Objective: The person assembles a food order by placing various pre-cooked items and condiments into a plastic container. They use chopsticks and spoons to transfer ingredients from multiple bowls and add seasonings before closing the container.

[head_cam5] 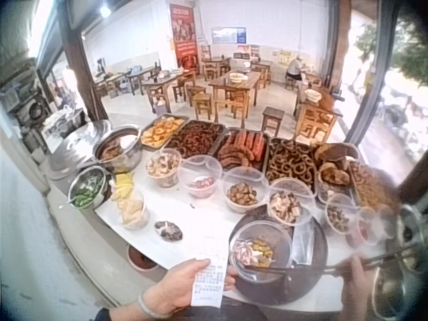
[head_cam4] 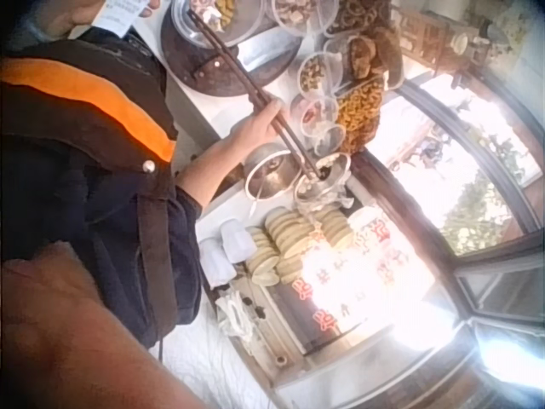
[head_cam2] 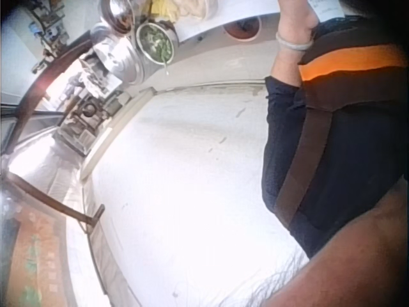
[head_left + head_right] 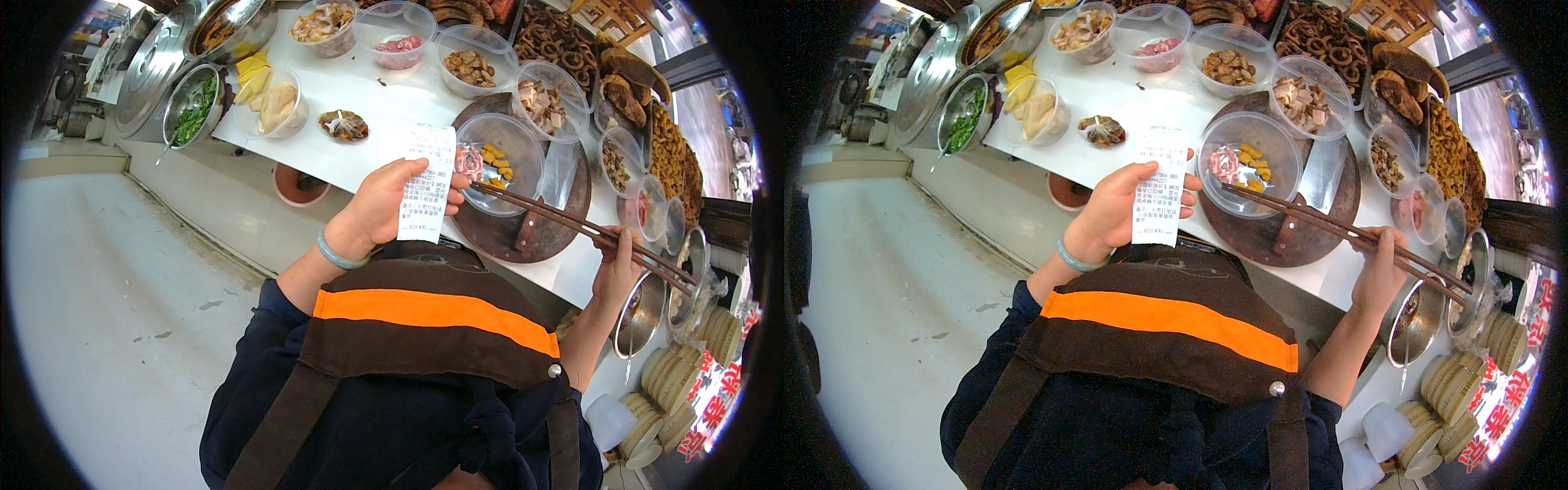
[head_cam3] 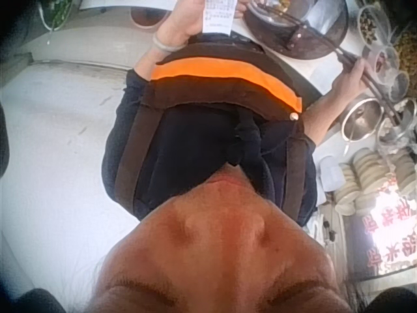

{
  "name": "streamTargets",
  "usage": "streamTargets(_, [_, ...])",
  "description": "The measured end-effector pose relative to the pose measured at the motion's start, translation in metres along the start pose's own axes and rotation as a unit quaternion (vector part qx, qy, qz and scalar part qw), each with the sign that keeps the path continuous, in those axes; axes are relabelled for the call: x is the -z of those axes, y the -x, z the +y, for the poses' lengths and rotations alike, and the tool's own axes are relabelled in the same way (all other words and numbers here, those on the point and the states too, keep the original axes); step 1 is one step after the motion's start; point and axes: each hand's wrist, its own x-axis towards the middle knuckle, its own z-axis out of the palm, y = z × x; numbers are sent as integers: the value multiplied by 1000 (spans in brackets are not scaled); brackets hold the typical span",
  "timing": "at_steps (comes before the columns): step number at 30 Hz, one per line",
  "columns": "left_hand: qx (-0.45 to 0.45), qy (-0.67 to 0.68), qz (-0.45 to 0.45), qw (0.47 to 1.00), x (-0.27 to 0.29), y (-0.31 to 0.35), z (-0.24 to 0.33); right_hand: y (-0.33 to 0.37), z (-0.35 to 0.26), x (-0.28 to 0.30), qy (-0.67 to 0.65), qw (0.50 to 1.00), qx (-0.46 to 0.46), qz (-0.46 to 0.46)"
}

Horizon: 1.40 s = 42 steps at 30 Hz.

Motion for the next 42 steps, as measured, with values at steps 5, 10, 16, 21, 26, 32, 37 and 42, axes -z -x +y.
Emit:
streamTargets(5, [-2, -9, -1, 1000, 1, -2, 1, -1, 2, 1, -2, 1000, 1, -5])
streamTargets(10, [-5, -18, 1, 1000, 1, -2, 2, -1, 4, 0, -11, 1000, -6, -7])
streamTargets(16, [-2, -28, -1, 1000, 4, -4, 2, -3, 6, 1, -15, 1000, -7, -16])
streamTargets(21, [-4, -20, 2, 1000, 7, -4, 2, -2, 8, -1, -7, 1000, -6, 0])
streamTargets(26, [-4, -27, 6, 1000, 8, -4, 3, -3, 8, -2, -4, 1000, -4, -2])
streamTargets(32, [-6, -35, 9, 999, 9, -4, 4, -4, 7, -2, -4, 1000, -2, -11])
streamTargets(37, [-4, -39, 17, 999, 8, -4, 4, -3, 6, -3, -2, 1000, -7, -7])
streamTargets(42, [-4, -41, 20, 999, 8, -4, 4, -3, 5, -5, 11, 1000, -5, -1])
